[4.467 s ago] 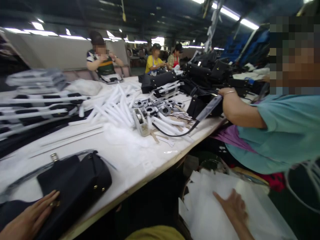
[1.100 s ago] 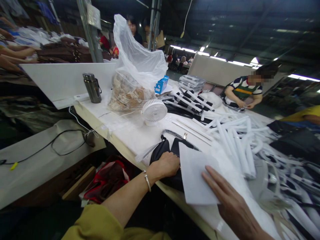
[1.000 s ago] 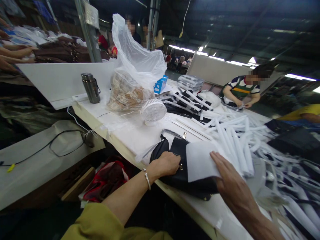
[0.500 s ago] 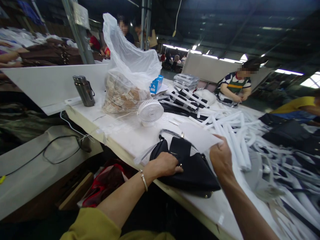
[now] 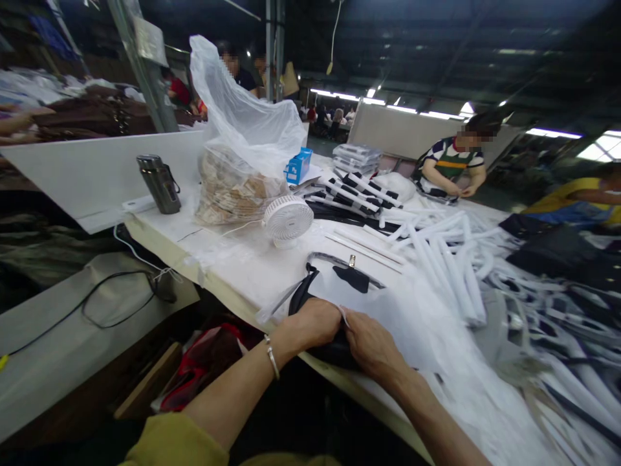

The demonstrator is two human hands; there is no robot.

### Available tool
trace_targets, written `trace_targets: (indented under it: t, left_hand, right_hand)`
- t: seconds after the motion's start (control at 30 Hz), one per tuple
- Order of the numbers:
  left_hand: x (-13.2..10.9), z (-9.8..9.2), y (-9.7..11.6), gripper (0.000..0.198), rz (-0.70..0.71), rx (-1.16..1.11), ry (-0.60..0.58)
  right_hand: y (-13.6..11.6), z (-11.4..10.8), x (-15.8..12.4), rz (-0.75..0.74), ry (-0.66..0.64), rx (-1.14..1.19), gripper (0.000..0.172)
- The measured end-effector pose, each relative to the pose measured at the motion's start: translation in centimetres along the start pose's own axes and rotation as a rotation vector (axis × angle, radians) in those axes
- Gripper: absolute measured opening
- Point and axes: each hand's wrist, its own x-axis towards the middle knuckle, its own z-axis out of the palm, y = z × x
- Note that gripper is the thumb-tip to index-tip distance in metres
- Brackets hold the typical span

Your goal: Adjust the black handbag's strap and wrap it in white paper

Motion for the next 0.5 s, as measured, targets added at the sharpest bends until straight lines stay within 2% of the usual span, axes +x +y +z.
trace_targets:
  t: [0.1, 0.2, 0.27, 0.3, 0.33, 0.4, 0.5]
  left_hand:
    - [-1.2, -0.9, 0.1, 0.017, -0.006, 0.068, 0.011]
    - [-2.8, -1.6, -0.1, 0.02, 0.022, 0.218, 0.204]
    - [-3.4, -1.7, -0.4, 0.036, 0.068, 0.321, 0.36]
    - [-3.6, -1.6, -0.6, 0.041, 0.096, 0.349, 0.392]
    - [-3.6, -1.5, -0.7, 0.041, 0.124, 0.361, 0.39]
    - [-3.4, -1.2, -0.9, 0.025, 0.155, 0.348, 0.329]
    - [-3.1, -1.0, -1.1, 0.016, 0.088, 0.322, 0.275]
  right_hand:
    - [0.6, -0.6, 0.1, -0.086, -0.067, 0.029, 0.051]
    - [0.3, -1.2, 0.4, -0.149, -0.113, 0.039, 0.054]
    - [0.2, -1.4, 0.7, -0.179, -0.124, 0.049, 0.052]
    - [0.1, -1.4, 0.8, -0.186, -0.126, 0.052, 0.051]
    - [0.2, -1.4, 0.9, -0.185, -0.124, 0.053, 0.051]
    - [0.5, -1.2, 0.9, -0.16, -0.102, 0.055, 0.054]
    - [1.4, -1.0, 0.4, -0.072, 0.005, 0.043, 0.055]
